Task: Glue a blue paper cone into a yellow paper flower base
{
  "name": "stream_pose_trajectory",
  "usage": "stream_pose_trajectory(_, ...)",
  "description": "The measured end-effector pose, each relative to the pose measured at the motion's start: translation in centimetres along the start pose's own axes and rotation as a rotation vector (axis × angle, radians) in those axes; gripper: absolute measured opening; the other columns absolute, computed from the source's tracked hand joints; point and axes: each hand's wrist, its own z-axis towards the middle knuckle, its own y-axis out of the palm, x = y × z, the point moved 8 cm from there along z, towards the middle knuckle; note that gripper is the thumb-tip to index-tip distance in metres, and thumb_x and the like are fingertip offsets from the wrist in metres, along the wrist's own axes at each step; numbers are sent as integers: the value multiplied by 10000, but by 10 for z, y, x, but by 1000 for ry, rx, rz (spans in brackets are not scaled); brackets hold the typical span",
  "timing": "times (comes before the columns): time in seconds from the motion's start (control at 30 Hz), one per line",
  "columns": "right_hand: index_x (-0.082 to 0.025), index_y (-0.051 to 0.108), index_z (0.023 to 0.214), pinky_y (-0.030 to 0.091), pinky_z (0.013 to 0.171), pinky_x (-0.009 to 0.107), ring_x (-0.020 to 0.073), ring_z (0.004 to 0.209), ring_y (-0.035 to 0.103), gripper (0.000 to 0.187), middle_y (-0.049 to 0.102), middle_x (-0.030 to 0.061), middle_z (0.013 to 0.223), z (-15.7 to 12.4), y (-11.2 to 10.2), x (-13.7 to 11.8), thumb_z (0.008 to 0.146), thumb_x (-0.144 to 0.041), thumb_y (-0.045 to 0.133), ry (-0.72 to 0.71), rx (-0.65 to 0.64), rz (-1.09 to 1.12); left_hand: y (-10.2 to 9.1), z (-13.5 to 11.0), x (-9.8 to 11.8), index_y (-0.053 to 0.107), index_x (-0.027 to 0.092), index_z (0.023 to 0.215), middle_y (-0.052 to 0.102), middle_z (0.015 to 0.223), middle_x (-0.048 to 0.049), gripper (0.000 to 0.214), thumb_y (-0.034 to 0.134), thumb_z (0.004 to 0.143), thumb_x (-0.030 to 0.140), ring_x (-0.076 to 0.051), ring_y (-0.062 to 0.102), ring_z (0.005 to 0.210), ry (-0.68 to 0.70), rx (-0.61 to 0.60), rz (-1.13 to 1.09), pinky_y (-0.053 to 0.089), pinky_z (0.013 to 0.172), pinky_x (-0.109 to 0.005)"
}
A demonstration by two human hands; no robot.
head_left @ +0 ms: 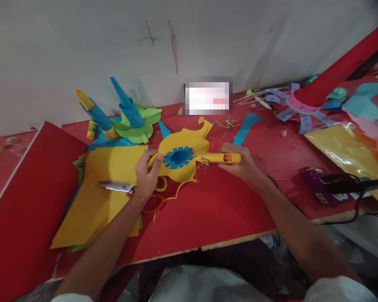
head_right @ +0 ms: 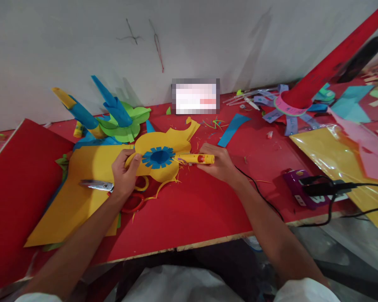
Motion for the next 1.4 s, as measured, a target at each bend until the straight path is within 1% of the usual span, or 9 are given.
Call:
stream_pose_trajectory(0.1,-240,539,759,362,635,330,180,687,528,270,594,12,759,0,3,5,930,-348,719,13,-3,-11,0,0,1,683,195,879,681,807,-27,391,675,956,578,-166,619,750,1,6,2,520,723,-292)
stream_pose_trajectory(0.2,-240,568,786,370,644,331,188,703,541,264,600,19,779,-2,3,12,944,-384,723,35,16,-15,0,1,2,683,195,874,681,806,-27,397,677,951,584,-165,619,747,5,8,1,523,724,-293)
stream_pose_trajectory(0.37,-237,543,771,345,643,329,182,693,524,331,559,9,765,-2,0,11,951,-431,743,33,48,-38,0,0,-2,685,194,894,689,817,-31,409,668,951,599,-170,623,759,-17,-2,10,525,726,-296)
stream_pose_trajectory(0.57,-234,558,799,344,643,322,173,690,520,303,564,9,777,-1,2,7,976,-428,708,11,28,-45,0,0,-2,691,189,901,694,831,-29,372,678,958,556,-162,626,770,-5,-7,-6,519,742,-286)
stream_pose_trajectory(0.73,-235,541,773,336,636,324,173,678,501,376,566,9,758,-2,0,14,956,-505,728,53,55,-98,0,0,-2,682,197,889,682,809,-26,419,668,946,612,-168,613,744,-16,3,9,523,725,-299)
stream_pose_trajectory(0.9,-237,542,758,348,637,327,178,676,526,338,571,10,749,-2,-1,15,929,-433,757,43,70,-94,0,0,-1,684,197,885,680,809,-30,403,674,952,594,-166,615,746,-9,4,-3,527,724,-297)
stream_pose_trajectory(1.07,-243,479,702,347,627,330,177,659,507,350,558,7,714,-2,-6,17,903,-357,741,64,109,-119,0,0,-3,678,197,883,676,810,-31,413,679,946,606,-171,619,753,-18,5,-2,534,733,-303)
stream_pose_trajectory(1.33,-240,472,698,315,613,330,163,627,486,376,554,1,703,-1,-5,16,884,-364,775,62,79,-114,0,0,-1,678,198,886,682,821,-27,387,682,951,579,-167,622,763,-8,3,-8,523,734,-293)
stream_pose_trajectory(1.4,-240,472,697,315,611,330,163,624,484,379,553,1,702,-1,-5,16,883,-366,777,69,76,-117,1,0,-1,676,199,884,678,807,-26,402,675,951,595,-168,616,749,-13,3,-5,522,722,-296)
